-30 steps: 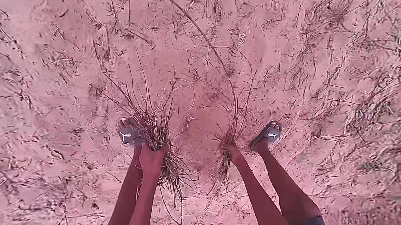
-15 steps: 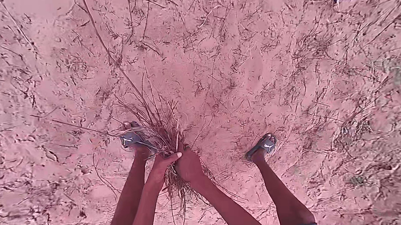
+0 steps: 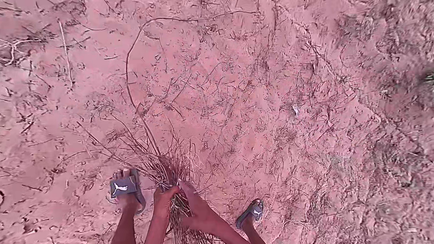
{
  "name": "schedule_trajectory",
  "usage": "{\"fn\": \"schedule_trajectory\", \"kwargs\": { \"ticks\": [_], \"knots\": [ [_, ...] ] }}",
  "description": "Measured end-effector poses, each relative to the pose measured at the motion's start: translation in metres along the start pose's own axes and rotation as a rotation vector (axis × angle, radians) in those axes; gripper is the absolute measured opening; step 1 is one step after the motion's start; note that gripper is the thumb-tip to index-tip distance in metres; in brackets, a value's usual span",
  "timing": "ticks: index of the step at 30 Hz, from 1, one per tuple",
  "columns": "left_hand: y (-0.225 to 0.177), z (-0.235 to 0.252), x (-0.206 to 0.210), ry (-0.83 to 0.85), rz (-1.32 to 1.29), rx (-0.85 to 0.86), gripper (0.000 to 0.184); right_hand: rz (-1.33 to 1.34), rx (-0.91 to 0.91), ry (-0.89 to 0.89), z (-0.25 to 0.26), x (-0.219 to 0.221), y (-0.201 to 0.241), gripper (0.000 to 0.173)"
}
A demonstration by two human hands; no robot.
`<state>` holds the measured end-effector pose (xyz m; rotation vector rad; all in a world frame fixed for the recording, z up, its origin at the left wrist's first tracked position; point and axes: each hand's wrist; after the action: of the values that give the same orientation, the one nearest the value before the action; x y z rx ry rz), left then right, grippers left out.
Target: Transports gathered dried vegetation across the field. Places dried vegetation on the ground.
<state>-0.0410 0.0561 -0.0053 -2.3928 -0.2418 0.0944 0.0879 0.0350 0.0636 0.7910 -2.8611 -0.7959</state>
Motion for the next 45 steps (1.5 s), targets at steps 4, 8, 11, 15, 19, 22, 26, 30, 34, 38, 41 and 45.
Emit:
{"fn": "schedule_trajectory", "kwargs": {
  "ticks": [4, 8, 11, 15, 19, 22, 26, 30, 34, 38, 41, 45],
  "knots": [
    [-0.027, 0.03, -0.008, -0.04, 0.234, -0.024, 0.073, 0.048, -0.079, -0.278, -0.042, -0.003, 0.016, 0.071],
    [-0.037, 0.043, -0.015, -0.002, 0.639, -0.09, 0.081, 0.038, 0.123, -0.651, -0.059, -0.071, -0.01, 0.051],
    [-0.052, 0.045, -0.001, -0.064, 0.612, -0.103, 0.082, -0.477, 0.363, -0.622, -0.005, -0.152, -0.06, 0.041],
    [-0.076, 0.029, 0.031, -0.178, 0.272, 0.034, 0.082, -1.121, 0.536, -0.284, 0.131, -0.261, -0.138, 0.061],
    [-0.062, 0.012, 0.035, -0.128, 0.394, 0.172, 0.068, -1.275, 0.413, -0.408, 0.245, -0.341, -0.225, 0.063],
    [-0.043, 0.005, 0.027, 0.021, 0.454, 0.072, 0.054, -1.138, 0.403, -0.388, 0.268, -0.344, -0.276, 0.045],
    [-0.047, 0.02, 0.074, -0.028, 0.395, 0.011, 0.038, -0.677, 0.64, -0.398, 0.226, -0.292, -0.324, 0.042],
    [-0.024, 0.03, 0.093, -0.158, 0.491, -0.034, 0.068, -0.607, 0.669, 0.129, 0.142, -0.186, -0.332, 0.044],
    [-0.013, 0.039, 0.08, -0.18, 0.539, -0.082, 0.075, -0.688, 0.468, 0.527, 0.086, -0.104, -0.33, 0.036],
    [-0.026, 0.039, 0.071, -0.197, 0.572, -0.099, 0.074, -0.598, 0.439, -0.151, 0.131, -0.145, -0.285, 0.039],
    [-0.045, 0.033, 0.067, -0.189, 0.513, -0.105, 0.076, -0.656, 0.208, -0.449, 0.204, -0.201, -0.279, 0.035],
    [-0.053, 0.024, 0.029, -0.091, 0.533, -0.029, 0.058, -0.823, -0.082, -0.586, 0.302, -0.267, -0.226, 0.036]
  ]
}}
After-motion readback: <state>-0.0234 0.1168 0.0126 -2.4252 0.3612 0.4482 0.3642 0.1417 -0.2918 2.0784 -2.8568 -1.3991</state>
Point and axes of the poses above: each hand's wrist, its own z-axis towards the middle knuckle, its own x-axis out of the palm, y = z × x, and after that the axes turned 15 degrees about x, right-handed
